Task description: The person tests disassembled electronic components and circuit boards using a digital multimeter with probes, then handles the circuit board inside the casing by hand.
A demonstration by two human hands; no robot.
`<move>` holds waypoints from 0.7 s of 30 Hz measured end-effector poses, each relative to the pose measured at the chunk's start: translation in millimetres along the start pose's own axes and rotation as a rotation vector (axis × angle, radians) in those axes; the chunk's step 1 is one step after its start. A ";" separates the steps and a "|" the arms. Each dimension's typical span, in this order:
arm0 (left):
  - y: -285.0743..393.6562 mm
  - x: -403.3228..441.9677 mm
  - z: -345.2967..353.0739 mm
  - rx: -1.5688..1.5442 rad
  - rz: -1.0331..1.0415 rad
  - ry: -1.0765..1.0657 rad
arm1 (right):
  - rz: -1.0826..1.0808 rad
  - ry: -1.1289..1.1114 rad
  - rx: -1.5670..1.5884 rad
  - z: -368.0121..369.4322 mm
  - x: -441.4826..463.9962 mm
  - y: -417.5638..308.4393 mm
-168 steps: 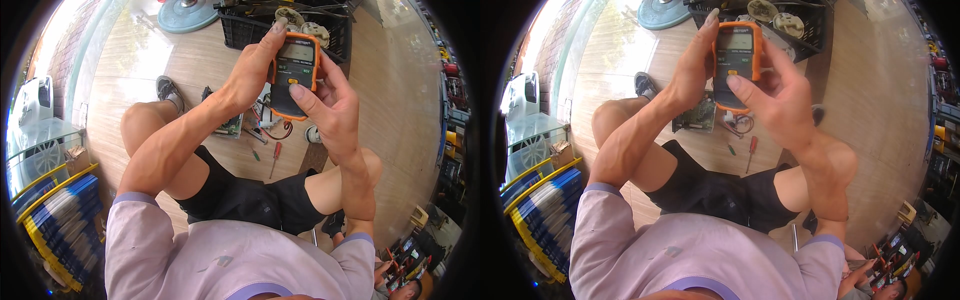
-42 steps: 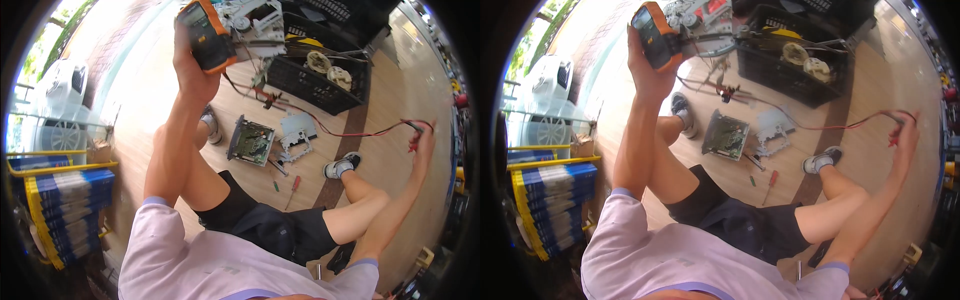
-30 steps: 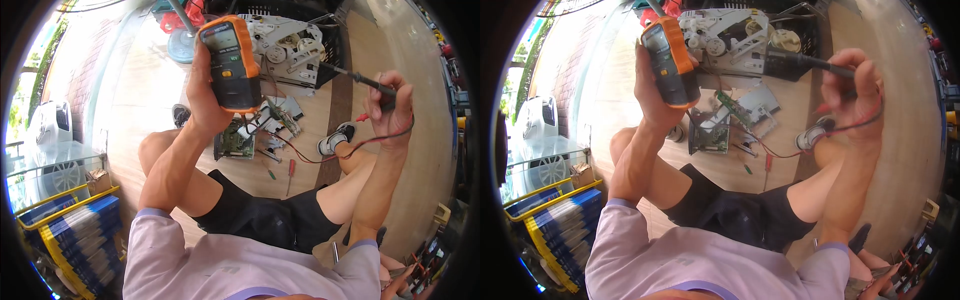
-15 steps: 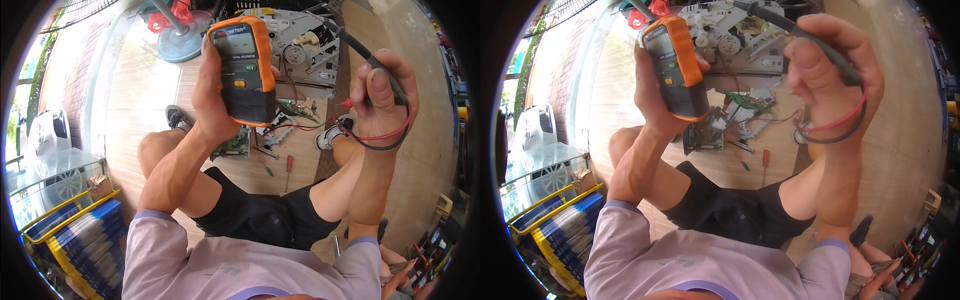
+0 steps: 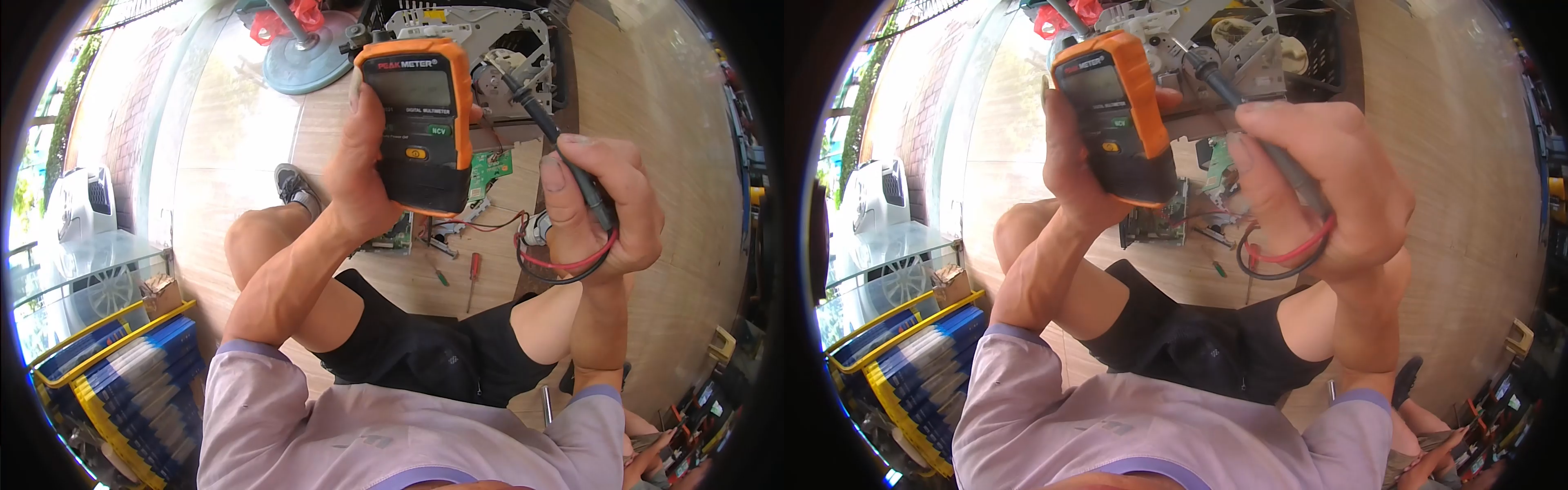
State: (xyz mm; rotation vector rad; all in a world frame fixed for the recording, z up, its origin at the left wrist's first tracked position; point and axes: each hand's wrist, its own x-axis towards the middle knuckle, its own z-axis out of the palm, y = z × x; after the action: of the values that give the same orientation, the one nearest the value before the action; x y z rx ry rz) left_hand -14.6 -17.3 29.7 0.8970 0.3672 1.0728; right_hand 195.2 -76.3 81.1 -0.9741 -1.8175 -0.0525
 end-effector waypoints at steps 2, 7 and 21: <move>2.8 -0.2 2.5 0.023 -0.007 0.035 | -0.027 -0.022 -0.021 1.8 -0.1 -2.7; 2.0 1.3 -2.8 -0.039 -0.025 0.052 | -0.032 -0.024 -0.038 9.1 -4.1 -5.3; 3.1 -3.2 -7.9 -0.061 0.012 0.088 | -0.050 -0.079 -0.052 21.8 -14.1 -9.8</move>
State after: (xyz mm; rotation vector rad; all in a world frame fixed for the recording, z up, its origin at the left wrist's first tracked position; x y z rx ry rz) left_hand -23.1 -16.0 26.8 0.8005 0.4003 1.1316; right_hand 174.5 -81.4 63.3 -0.9792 -1.9219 -0.0937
